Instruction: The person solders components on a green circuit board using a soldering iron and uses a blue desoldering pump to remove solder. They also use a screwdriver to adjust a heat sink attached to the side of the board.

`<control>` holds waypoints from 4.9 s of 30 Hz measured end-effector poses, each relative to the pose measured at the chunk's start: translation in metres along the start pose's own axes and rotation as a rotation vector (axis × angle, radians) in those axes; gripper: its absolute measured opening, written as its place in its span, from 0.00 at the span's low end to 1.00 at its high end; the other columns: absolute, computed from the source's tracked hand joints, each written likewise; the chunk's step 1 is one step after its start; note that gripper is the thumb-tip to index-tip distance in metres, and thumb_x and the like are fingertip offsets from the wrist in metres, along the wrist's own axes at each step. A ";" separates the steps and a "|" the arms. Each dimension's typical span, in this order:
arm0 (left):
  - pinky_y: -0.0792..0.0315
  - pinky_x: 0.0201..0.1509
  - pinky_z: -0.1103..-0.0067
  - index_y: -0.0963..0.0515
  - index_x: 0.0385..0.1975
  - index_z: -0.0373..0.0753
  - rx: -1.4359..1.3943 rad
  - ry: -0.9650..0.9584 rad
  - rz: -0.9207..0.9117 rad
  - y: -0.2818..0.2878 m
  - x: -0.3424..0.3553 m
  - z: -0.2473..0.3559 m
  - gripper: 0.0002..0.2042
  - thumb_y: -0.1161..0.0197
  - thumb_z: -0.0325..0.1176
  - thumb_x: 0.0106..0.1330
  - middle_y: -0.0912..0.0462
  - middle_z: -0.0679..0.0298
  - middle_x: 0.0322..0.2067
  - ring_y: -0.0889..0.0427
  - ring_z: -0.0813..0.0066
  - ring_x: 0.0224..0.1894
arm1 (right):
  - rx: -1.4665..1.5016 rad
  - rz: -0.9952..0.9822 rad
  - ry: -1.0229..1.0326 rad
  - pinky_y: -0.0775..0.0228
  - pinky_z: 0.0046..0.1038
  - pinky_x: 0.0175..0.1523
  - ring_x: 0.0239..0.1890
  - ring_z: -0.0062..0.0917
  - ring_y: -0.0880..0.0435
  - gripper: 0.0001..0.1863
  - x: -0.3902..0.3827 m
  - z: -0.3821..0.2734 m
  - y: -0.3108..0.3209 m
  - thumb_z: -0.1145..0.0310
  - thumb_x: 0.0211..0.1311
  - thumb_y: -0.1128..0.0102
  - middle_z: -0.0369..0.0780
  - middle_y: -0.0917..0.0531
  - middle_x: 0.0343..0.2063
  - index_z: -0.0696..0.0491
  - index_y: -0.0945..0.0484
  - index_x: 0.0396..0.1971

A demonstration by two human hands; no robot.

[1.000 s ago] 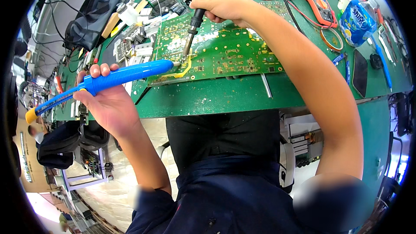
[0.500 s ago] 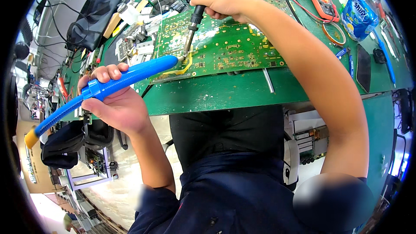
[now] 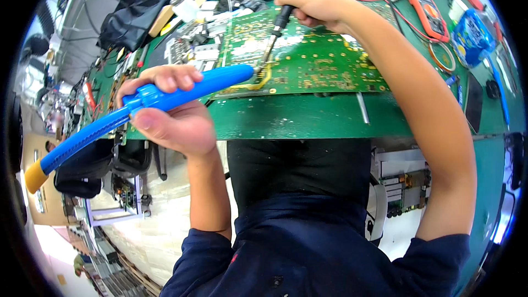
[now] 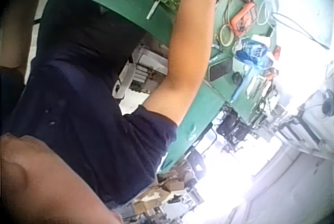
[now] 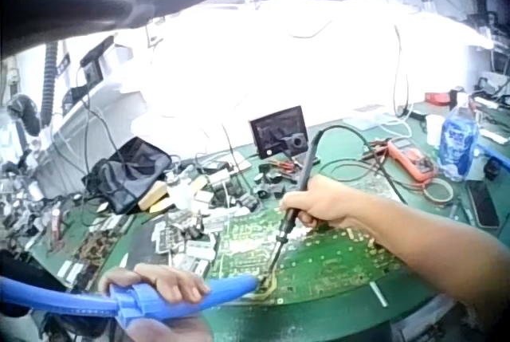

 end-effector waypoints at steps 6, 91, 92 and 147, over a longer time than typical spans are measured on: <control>0.24 0.32 0.69 0.40 0.48 0.44 0.104 -0.015 -0.020 -0.009 0.001 0.006 0.27 0.39 0.56 0.63 0.28 0.59 0.30 0.25 0.67 0.28 | 0.033 -0.042 -0.016 0.51 0.18 0.18 0.12 0.12 0.38 0.13 0.000 -0.002 0.000 0.62 0.60 0.39 0.30 0.33 0.10 0.52 0.29 0.21; 0.44 0.23 0.89 0.30 0.48 0.36 1.114 0.503 0.047 0.169 -0.048 0.055 0.16 0.35 0.32 0.64 0.33 0.74 0.22 0.37 0.91 0.20 | -0.042 -0.059 0.081 0.39 0.17 0.22 0.14 0.14 0.31 0.18 -0.001 -0.009 -0.002 0.54 0.63 0.43 0.32 0.29 0.10 0.55 0.22 0.23; 0.43 0.23 0.89 0.30 0.49 0.36 1.120 0.513 0.064 0.172 -0.052 0.053 0.17 0.35 0.32 0.64 0.31 0.73 0.24 0.36 0.90 0.21 | 0.016 -0.027 0.071 0.44 0.18 0.21 0.13 0.13 0.34 0.18 0.002 -0.006 0.000 0.54 0.63 0.43 0.32 0.31 0.09 0.55 0.22 0.23; 0.40 0.65 0.69 0.48 0.63 0.32 1.159 0.536 0.518 0.268 -0.174 -0.005 0.31 0.41 0.27 0.63 0.36 0.51 0.59 0.33 0.62 0.59 | 0.085 0.053 0.088 0.48 0.18 0.24 0.15 0.12 0.39 0.20 -0.004 -0.013 0.005 0.56 0.69 0.51 0.29 0.38 0.08 0.58 0.22 0.27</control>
Point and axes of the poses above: each hand's wrist, its own x-axis towards the middle knuckle, its own y-axis out of the back of the hand, z = x × y, the point moved 5 cm from there along x, towards the middle knuckle
